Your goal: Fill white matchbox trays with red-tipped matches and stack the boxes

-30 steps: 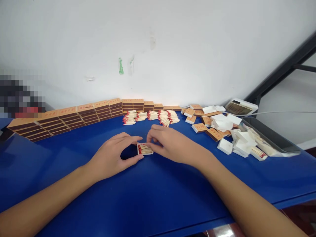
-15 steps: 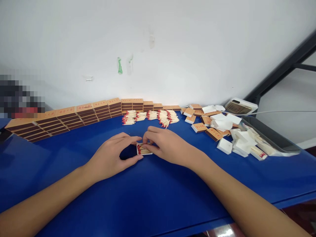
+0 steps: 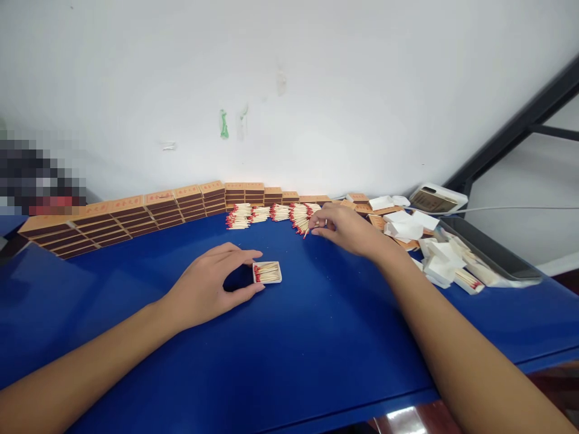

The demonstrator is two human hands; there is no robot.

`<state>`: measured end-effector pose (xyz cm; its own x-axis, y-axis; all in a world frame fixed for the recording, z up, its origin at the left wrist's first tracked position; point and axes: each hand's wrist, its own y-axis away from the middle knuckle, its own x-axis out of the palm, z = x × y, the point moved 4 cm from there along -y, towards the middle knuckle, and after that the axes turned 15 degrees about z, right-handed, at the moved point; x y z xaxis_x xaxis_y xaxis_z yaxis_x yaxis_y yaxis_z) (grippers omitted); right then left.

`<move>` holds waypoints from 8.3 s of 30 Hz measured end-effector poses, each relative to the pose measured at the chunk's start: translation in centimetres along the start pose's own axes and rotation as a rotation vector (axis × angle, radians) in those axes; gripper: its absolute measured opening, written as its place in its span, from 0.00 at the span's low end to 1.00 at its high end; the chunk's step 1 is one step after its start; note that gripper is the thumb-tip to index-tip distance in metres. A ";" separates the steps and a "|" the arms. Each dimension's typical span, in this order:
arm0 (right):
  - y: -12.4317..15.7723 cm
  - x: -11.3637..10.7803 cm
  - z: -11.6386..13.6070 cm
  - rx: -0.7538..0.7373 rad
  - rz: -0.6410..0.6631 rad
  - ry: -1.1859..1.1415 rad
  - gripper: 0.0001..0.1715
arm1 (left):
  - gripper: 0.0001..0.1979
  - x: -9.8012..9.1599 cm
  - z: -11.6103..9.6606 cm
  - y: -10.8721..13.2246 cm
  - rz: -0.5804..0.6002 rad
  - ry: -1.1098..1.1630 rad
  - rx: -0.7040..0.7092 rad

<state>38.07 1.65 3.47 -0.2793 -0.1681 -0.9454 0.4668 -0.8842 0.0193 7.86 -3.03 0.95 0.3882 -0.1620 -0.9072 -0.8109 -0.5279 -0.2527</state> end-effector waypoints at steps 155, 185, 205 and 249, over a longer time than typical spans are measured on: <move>0.2 3.4 10.3 -0.159 0.209 -0.228 0.08 | 0.12 -0.2 -0.1 -0.4 0.018 0.050 -0.017; -1.6 2.4 0.7 0.013 -0.074 -0.052 0.10 | 0.14 -0.1 0.1 -0.1 0.018 0.045 -0.016; -1.6 2.8 0.6 0.012 -0.020 -0.021 0.11 | 0.14 -0.1 0.0 -0.2 0.021 0.045 -0.022; -1.3 2.2 1.1 0.013 -0.117 0.067 0.09 | 0.13 0.1 0.1 -0.1 0.006 0.034 -0.005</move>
<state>35.93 1.98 1.67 -0.2746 -0.0344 -0.9609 0.4228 -0.9019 -0.0885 7.93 -2.92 0.87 0.3981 -0.1935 -0.8967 -0.8110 -0.5310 -0.2455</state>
